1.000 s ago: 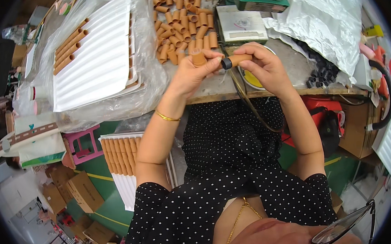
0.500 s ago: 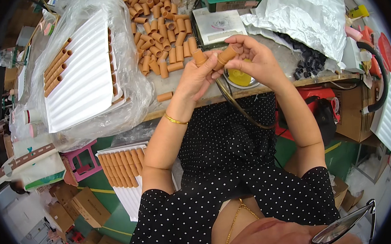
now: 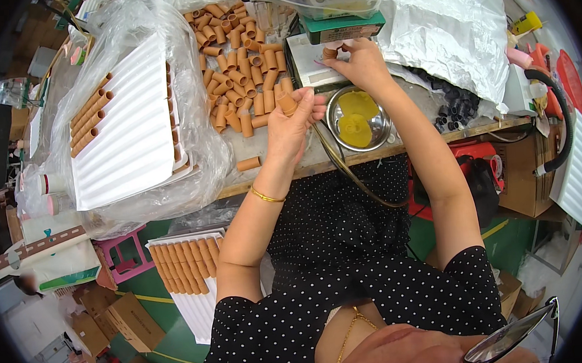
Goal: The recorder is packaging small brown tubes into a tray and applying black caps to some of them.
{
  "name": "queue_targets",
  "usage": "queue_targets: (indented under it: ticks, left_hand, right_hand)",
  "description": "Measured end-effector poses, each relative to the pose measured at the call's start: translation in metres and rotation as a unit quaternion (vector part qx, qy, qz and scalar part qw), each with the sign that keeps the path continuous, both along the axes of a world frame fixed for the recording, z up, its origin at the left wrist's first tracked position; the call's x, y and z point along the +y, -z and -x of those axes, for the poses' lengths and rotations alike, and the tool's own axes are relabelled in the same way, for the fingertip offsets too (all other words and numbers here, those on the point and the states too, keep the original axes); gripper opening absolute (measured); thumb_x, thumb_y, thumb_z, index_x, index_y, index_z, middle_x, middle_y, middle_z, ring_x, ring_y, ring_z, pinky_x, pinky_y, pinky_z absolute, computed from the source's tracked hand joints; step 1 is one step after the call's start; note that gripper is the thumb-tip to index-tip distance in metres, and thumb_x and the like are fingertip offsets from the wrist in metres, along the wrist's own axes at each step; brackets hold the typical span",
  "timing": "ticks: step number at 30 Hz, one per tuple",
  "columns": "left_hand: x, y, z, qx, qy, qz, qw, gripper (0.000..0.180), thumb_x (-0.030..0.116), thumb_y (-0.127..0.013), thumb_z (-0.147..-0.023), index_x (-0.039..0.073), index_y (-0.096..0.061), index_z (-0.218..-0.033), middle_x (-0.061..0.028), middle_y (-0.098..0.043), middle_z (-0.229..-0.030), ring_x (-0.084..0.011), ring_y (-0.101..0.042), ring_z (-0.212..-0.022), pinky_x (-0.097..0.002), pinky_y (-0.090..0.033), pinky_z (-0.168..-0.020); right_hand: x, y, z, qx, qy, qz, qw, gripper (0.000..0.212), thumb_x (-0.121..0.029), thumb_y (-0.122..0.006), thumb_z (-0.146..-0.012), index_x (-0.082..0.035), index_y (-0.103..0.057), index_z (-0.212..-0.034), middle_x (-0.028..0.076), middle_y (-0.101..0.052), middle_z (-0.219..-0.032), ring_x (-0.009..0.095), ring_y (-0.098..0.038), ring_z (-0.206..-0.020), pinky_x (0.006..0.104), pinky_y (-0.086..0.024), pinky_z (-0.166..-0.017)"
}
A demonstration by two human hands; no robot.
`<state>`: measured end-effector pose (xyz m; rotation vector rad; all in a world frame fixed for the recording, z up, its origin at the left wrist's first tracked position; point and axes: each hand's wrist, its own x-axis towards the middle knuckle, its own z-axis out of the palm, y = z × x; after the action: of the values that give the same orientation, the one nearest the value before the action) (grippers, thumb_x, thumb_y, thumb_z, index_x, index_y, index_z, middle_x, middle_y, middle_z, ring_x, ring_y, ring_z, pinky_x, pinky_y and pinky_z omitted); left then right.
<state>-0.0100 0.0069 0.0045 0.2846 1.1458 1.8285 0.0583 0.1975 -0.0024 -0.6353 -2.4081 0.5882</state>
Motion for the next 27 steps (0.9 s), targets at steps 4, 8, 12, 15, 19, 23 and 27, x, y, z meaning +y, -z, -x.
queue_targets:
  ticks: [4, 8, 12, 15, 19, 23, 27]
  left_hand:
    - [-0.001, 0.002, -0.004, 0.031, 0.012, 0.015, 0.999, 0.04, 0.014, -0.063, -0.087, -0.007, -0.049, -0.117, -0.0143, -0.063, -0.101, -0.0157, -0.061, -0.087, -0.0276, -0.051, -0.079]
    - [0.002, 0.004, 0.0, 0.09, -0.041, 0.007, 0.995, 0.044, 0.011, -0.065, -0.086, -0.007, -0.047, -0.122, -0.0124, -0.063, -0.103, -0.0147, -0.061, -0.089, -0.0268, -0.05, -0.08]
    - [-0.031, -0.014, 0.017, 0.062, 0.19, 0.0, 0.98, 0.044, 0.007, -0.07, -0.08, -0.006, -0.052, -0.118, -0.0074, -0.063, -0.097, -0.0121, -0.061, -0.084, -0.0233, -0.05, -0.073]
    - [-0.047, -0.003, 0.005, 0.056, 0.312, 0.079, 0.945, 0.033, 0.004, -0.073, -0.076, -0.004, -0.062, -0.106, -0.0052, -0.063, -0.09, -0.0114, -0.058, -0.079, -0.0239, -0.049, -0.07]
    - [-0.048, 0.004, -0.02, 0.271, 0.251, 0.072, 0.927, 0.027, 0.011, -0.076, -0.074, 0.0, -0.064, -0.096, -0.0027, -0.063, -0.085, -0.0131, -0.059, -0.075, -0.0272, -0.047, -0.069]
    - [-0.035, -0.014, -0.046, 0.608, 0.1, 0.068, 0.785, 0.029, 0.014, -0.072, -0.073, 0.003, -0.063, -0.098, -0.0138, -0.057, -0.079, -0.0319, -0.056, -0.074, -0.0377, -0.046, -0.066]
    - [-0.042, -0.026, -0.044, 0.52, 0.175, 0.076, 0.833, 0.034, 0.009, -0.069, -0.075, 0.002, -0.059, -0.108, -0.0123, -0.062, -0.088, -0.0275, -0.062, -0.079, -0.0338, -0.048, -0.072]
  right_hand:
    - [-0.006, -0.012, -0.002, -0.052, 0.024, 0.032, 0.998, 0.036, -0.031, -0.075, -0.065, -0.005, -0.068, -0.089, 0.014, -0.063, -0.086, 0.031, -0.061, -0.078, 0.0389, -0.049, -0.072]
    - [-0.016, -0.017, -0.01, 0.002, -0.065, 0.116, 0.991, 0.033, -0.027, -0.076, -0.067, -0.005, -0.067, -0.091, 0.011, -0.061, -0.084, 0.025, -0.061, -0.08, 0.0357, -0.048, -0.072]
    - [-0.058, -0.047, -0.048, -0.082, -0.319, 0.327, 0.886, 0.03, -0.017, -0.074, -0.073, -0.003, -0.063, -0.097, 0.004, -0.055, -0.08, 0.014, -0.052, -0.074, 0.0283, -0.043, -0.065]
    - [-0.069, -0.038, -0.074, -0.082, -0.355, 0.339, 0.867, 0.027, -0.013, -0.07, -0.077, -0.003, -0.061, -0.101, 0.001, -0.054, -0.079, 0.009, -0.048, -0.068, 0.0241, -0.041, -0.06]
    - [-0.085, -0.029, -0.094, -0.082, -0.25, 0.353, 0.898, 0.023, -0.008, -0.063, -0.083, -0.003, -0.059, -0.104, 0.0, -0.056, -0.072, 0.006, -0.047, -0.061, 0.0221, -0.042, -0.056]
    - [-0.098, -0.019, -0.112, -0.009, -0.138, 0.409, 0.902, 0.021, -0.009, -0.061, -0.085, 0.0, -0.058, -0.104, 0.006, -0.065, -0.078, 0.009, -0.06, -0.067, 0.0235, -0.049, -0.063]
    - [-0.107, -0.016, -0.11, 0.028, -0.221, 0.364, 0.905, 0.023, -0.01, -0.061, -0.085, -0.002, -0.057, -0.106, 0.01, -0.065, -0.086, 0.019, -0.065, -0.077, 0.0295, -0.051, -0.069]
